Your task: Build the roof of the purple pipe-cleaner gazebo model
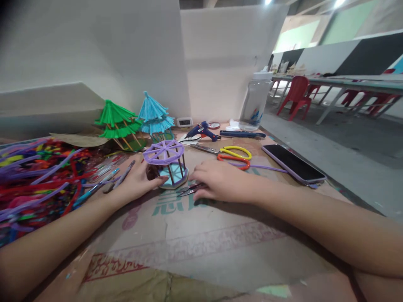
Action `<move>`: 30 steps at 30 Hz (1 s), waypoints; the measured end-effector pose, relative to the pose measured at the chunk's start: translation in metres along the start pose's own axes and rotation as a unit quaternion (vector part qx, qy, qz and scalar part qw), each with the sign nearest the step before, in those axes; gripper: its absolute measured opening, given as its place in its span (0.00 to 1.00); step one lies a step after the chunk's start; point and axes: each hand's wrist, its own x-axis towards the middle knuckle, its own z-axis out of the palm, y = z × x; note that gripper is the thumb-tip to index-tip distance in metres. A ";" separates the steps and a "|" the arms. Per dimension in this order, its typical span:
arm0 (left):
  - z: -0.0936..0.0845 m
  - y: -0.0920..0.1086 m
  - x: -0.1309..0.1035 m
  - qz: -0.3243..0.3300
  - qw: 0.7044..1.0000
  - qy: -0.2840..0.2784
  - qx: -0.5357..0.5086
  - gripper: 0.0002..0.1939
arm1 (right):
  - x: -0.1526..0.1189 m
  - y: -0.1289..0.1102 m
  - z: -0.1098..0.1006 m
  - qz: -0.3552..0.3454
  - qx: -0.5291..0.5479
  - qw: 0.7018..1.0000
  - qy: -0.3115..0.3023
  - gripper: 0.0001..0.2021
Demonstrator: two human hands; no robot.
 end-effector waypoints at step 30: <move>-0.004 0.003 -0.005 0.057 0.988 0.031 0.140 0.27 | -0.006 0.005 -0.001 0.059 -0.234 0.955 0.171 0.22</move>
